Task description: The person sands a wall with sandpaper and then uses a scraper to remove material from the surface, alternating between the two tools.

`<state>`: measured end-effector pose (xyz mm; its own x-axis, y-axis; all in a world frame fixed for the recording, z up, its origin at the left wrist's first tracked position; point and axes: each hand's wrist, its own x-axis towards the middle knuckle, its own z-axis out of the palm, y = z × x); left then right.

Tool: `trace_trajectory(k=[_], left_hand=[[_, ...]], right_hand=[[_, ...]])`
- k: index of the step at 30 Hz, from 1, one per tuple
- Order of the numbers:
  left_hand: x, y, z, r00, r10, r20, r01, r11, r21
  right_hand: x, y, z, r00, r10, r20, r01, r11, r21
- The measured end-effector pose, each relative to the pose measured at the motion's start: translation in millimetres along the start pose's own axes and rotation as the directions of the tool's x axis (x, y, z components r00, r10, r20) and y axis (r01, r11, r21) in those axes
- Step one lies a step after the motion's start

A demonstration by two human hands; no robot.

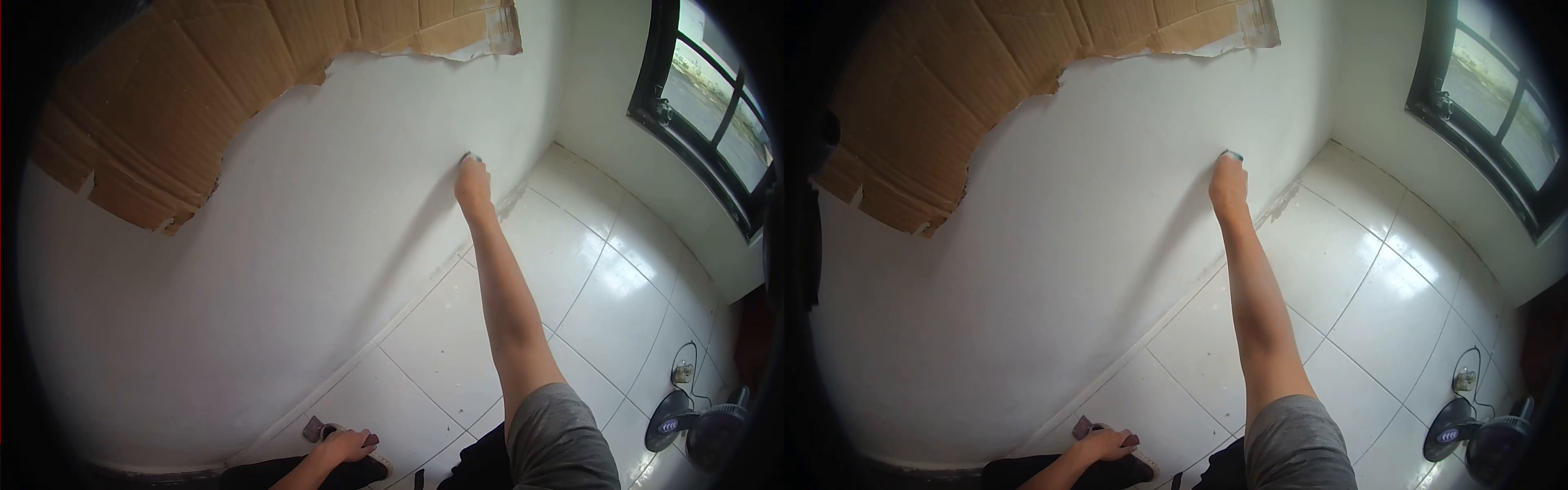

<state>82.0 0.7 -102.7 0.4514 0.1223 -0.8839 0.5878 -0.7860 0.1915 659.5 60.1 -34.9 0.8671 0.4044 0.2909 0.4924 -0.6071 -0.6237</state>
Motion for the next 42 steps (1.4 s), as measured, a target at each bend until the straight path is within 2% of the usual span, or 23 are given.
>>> trace_trajectory(k=[2, 5, 8, 10, 14, 17, 20, 23, 26, 28, 29, 32, 35, 38, 41, 42], left_hand=[[3, -2, 0, 1.000, 0.013, -0.008, -0.013, 1.000, 0.010], [5, -9, 9, 0.999, 0.031, 0.019, -0.031, 0.999, 0.012], [8, -12, 8, 0.999, 0.031, 0.025, -0.031, 0.999, 0.011], [5, -10, 8, 1.000, 0.017, 0.019, -0.017, 1.000, 0.008], [5, -11, 4, 1.000, 0.016, -0.005, -0.017, 1.000, -0.008], [8, -26, 28, 0.999, 0.038, 0.019, -0.038, 0.999, 0.010], [7, -29, 26, 0.999, 0.034, 0.019, -0.034, 0.999, 0.003], [-4, -12, 13, 0.999, 0.028, 0.021, -0.028, 1.000, 0.003], [-2, -15, 11, 0.999, 0.036, 0.004, -0.036, 0.999, -0.012], [-1, -16, 17, 0.999, 0.037, 0.004, -0.037, 0.999, -0.012], [-3, -15, 18, 1.000, 0.029, 0.003, -0.029, 1.000, 0.001], [-1, -22, 25, 1.000, 0.027, 0.007, -0.027, 0.999, 0.034], [-8, -11, 14, 1.000, 0.020, 0.013, -0.020, 1.000, 0.019], [-6, -15, 16, 1.000, 0.027, 0.007, -0.027, 1.000, 0.010], [-3, -14, 18, 1.000, 0.016, 0.022, -0.017, 0.999, 0.028], [-4, -12, 18, 1.000, 0.008, 0.028, -0.009, 0.999, 0.043]], right_hand=[[2, -22, -23, 0.999, 0.028, -0.035, -0.027, 0.999, 0.019], [3, -23, -13, 0.997, 0.063, -0.051, -0.063, 0.998, -0.005], [6, 2, 1, 0.995, -0.055, 0.080, 0.060, 0.996, -0.064], [-4, 7, 7, 0.995, -0.076, 0.069, 0.081, 0.994, -0.070], [-6, -24, -19, 0.996, -0.020, -0.085, 0.022, 0.999, 0.029], [0, -32, -13, 0.992, -0.043, -0.120, 0.045, 0.999, 0.007], [1, -26, -1, 0.998, 0.033, -0.058, -0.032, 0.999, 0.031], [12, 3, 5, 0.998, -0.061, 0.019, 0.062, 0.993, -0.100], [14, -25, -41, 0.995, -0.011, -0.101, 0.009, 1.000, -0.024], [19, -42, -63, 0.978, -0.050, -0.204, 0.056, 0.998, 0.027], [24, -42, -66, 0.995, -0.015, -0.103, 0.031, 0.988, 0.150], [17, -32, -53, 0.989, -0.115, -0.093, 0.108, 0.991, -0.080], [15, -13, -32, 0.995, -0.036, 0.096, 0.041, 0.998, -0.050], [17, -26, -40, 0.985, -0.109, -0.135, 0.111, 0.994, 0.013], [17, -57, -58, 0.974, -0.107, -0.199, 0.128, 0.987, 0.096], [12, -56, -53, 0.980, -0.087, -0.180, 0.099, 0.993, 0.057]])
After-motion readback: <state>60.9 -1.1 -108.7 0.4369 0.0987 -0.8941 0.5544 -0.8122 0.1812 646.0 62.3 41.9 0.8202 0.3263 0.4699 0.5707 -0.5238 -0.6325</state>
